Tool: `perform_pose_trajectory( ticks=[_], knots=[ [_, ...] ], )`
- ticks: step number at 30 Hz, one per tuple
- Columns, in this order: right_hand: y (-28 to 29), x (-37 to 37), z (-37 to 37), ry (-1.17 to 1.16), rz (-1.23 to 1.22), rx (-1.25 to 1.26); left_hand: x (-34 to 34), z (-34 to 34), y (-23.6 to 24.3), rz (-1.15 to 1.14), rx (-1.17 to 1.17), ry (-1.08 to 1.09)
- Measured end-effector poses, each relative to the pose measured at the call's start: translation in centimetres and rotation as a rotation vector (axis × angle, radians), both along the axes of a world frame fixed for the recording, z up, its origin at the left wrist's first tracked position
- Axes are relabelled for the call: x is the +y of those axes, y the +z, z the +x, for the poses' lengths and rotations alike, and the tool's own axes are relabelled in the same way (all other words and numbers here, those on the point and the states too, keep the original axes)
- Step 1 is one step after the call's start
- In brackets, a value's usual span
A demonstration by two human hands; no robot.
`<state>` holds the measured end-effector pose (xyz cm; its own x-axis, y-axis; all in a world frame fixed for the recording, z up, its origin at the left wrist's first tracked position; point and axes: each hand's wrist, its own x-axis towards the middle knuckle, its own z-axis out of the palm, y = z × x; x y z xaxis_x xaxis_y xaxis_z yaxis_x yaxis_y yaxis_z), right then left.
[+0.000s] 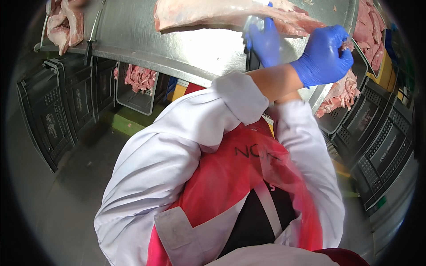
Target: The person uses a knife to trim fat and cut large pieces of raw meat on a stainless steel table. They separate the trimmed meat and place it into a metal tray, then transfer the tray into a green crate. The person continues to process additional pieces of meat throughout the clip.
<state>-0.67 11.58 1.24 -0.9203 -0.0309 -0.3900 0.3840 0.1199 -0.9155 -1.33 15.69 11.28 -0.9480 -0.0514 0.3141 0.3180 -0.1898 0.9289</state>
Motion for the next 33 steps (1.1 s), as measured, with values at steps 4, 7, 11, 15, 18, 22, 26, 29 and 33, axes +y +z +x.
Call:
perform_pose_trajectory(
  ticks=[4,7,11,15,18,22,26,29,33],
  knots=[
    [1.2,-3.0,4.9,0.054,0.118,-0.018,-1.3,-0.5,1.5,0.042,-0.039,-0.030],
    [1.0,-2.8,0.5,0.034,0.020,-0.003,-0.6,0.7,2.4,0.122,-0.038,-0.028],
    [-0.7,-5.9,2.8,0.013,-0.021,0.512,-0.8,-1.1,3.7,0.138,-0.004,0.042],
    [-2.0,-7.2,2.2,0.023,-0.028,0.240,-1.3,-0.4,4.3,0.155,0.031,0.044],
    [-0.4,-8.1,-2.2,0.063,-0.004,0.044,-1.6,-0.4,4.9,0.122,0.098,0.097],
    [-3.3,-11.9,6.6,0.060,0.033,0.194,-2.9,-1.0,6.2,0.186,0.075,0.138],
    [-0.8,-11.8,-1.2,0.163,0.078,0.004,-3.4,-0.3,7.6,0.228,0.110,0.108],
    [-1.6,-13.5,2.1,0.175,0.078,0.163,-3.3,-0.9,8.6,0.339,0.095,0.098],
    [-1.6,-15.9,3.3,0.124,-0.020,0.271,-5.0,-0.9,9.5,0.413,0.075,0.058]
  ],
)
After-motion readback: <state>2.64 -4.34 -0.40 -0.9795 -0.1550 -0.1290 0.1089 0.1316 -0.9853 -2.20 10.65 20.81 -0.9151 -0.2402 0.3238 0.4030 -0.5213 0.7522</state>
